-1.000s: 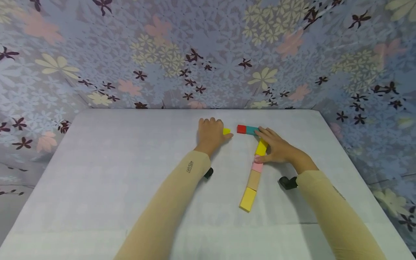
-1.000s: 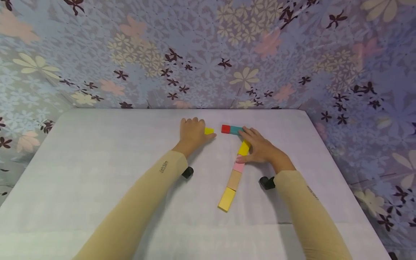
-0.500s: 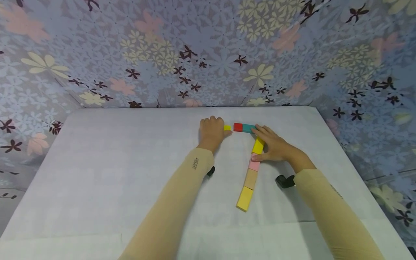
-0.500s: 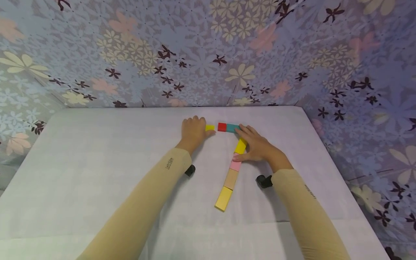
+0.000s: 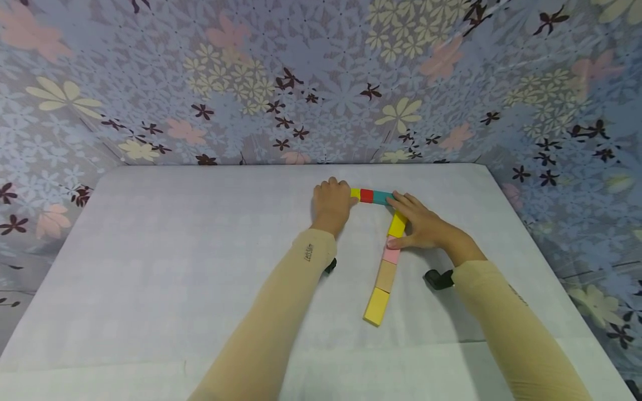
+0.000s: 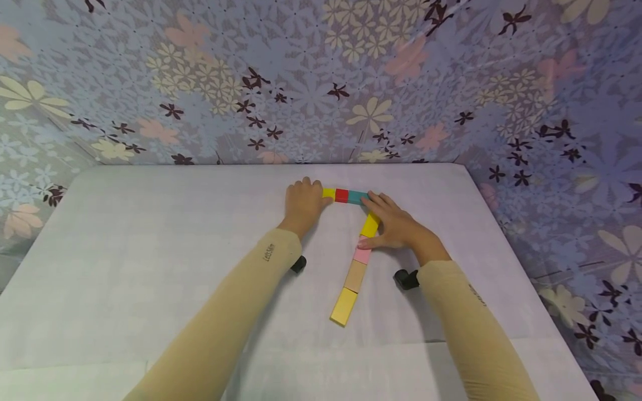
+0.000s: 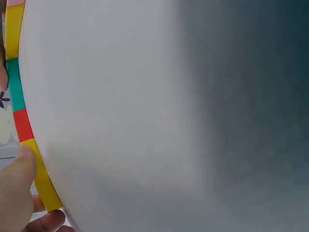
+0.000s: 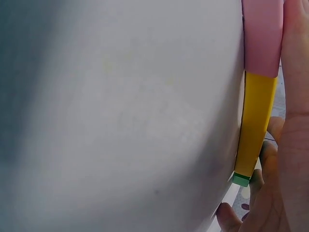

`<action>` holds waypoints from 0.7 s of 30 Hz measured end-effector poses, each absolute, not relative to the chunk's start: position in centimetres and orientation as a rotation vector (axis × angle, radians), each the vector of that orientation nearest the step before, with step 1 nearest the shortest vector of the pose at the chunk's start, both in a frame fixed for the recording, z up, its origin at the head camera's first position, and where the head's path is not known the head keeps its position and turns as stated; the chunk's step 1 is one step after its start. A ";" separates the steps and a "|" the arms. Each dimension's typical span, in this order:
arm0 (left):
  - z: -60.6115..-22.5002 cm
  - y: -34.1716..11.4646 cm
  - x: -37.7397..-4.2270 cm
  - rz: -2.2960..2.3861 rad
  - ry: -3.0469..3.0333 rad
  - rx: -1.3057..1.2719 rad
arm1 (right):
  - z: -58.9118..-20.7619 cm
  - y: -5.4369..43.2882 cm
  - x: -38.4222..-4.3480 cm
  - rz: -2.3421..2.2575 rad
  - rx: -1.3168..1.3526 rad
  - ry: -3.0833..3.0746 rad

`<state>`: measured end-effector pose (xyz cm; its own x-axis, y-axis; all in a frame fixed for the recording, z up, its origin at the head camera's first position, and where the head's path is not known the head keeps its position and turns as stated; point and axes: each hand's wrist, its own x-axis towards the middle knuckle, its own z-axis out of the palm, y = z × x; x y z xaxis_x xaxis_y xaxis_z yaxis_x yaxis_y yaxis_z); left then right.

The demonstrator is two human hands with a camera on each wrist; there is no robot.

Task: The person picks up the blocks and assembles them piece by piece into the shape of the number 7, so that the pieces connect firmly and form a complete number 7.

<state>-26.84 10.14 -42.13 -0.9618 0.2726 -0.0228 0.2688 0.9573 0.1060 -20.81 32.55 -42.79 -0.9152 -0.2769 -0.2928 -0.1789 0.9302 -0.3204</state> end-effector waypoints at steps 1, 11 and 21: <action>-42.1 10.2 -26.8 0.156 3.069 0.420 | -42.8 32.5 -20.8 -0.411 -0.335 2.750; -42.4 9.9 -26.5 0.193 3.071 0.350 | -42.2 32.2 -21.1 -0.410 -0.342 2.730; -42.5 6.7 -24.5 0.301 3.079 0.457 | -42.1 32.4 -20.3 -0.449 -0.316 2.824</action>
